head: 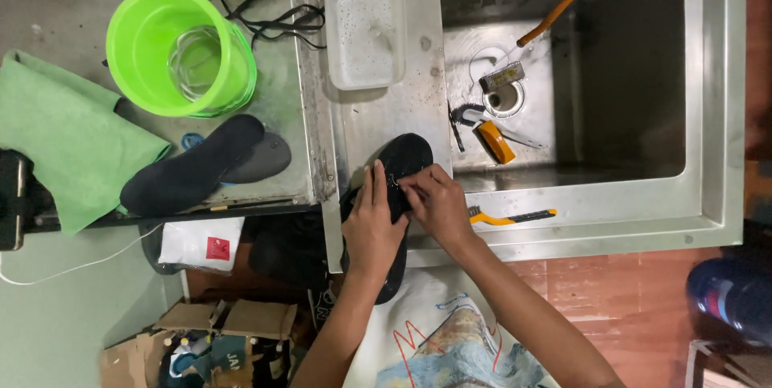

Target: The person scrubs a black shoe with a yellow brush, rinses it under running water, and then uses a small tool to clean the sole. The shoe is handled over a stainless steel sink.

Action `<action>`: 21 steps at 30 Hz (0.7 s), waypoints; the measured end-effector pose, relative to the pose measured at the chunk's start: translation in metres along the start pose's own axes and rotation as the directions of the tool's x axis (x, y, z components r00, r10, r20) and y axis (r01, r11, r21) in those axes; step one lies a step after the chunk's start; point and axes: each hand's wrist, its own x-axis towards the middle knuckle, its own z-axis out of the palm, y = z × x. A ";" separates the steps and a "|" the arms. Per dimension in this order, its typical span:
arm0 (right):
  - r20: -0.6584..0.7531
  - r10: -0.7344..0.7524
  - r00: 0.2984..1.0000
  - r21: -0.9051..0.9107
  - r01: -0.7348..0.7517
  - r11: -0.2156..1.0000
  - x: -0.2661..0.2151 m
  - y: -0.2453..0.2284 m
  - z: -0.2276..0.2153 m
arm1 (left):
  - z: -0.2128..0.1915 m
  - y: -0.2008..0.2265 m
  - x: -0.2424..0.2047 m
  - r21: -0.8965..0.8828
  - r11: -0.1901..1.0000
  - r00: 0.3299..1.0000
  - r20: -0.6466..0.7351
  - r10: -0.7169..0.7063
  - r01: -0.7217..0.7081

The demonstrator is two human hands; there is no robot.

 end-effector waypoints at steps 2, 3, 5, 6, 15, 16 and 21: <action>0.018 0.045 0.999 0.069 -0.046 0.997 0.003 -0.010 -0.004 | -0.002 0.001 0.001 -0.008 1.000 1.000 0.005 -0.011 0.011; 0.019 0.048 0.999 0.070 -0.050 0.996 0.004 -0.011 -0.006 | -0.002 0.000 0.001 -0.006 1.000 1.000 0.008 -0.011 0.011; 0.023 0.051 0.998 0.095 -0.053 0.994 0.006 -0.013 -0.010 | -0.001 0.000 0.002 -0.020 1.000 1.000 0.004 -0.003 0.003; 0.025 0.055 0.998 0.095 -0.057 0.994 0.005 -0.012 -0.010 | -0.002 0.001 0.001 -0.020 1.000 1.000 0.008 -0.003 0.003; 0.005 -0.025 1.000 0.027 0.025 0.999 0.006 -0.003 -0.006 | -0.001 0.001 0.001 -0.031 0.999 1.000 0.000 -0.010 0.010; -0.004 -0.052 0.999 -0.004 0.052 0.999 0.007 -0.002 -0.006 | -0.002 0.001 0.001 -0.039 0.999 1.000 0.000 -0.010 0.010; -0.041 -0.147 0.988 -0.068 0.144 0.987 0.015 -0.001 -0.006 | -0.003 0.000 0.005 -0.050 0.998 0.999 0.010 -0.031 0.032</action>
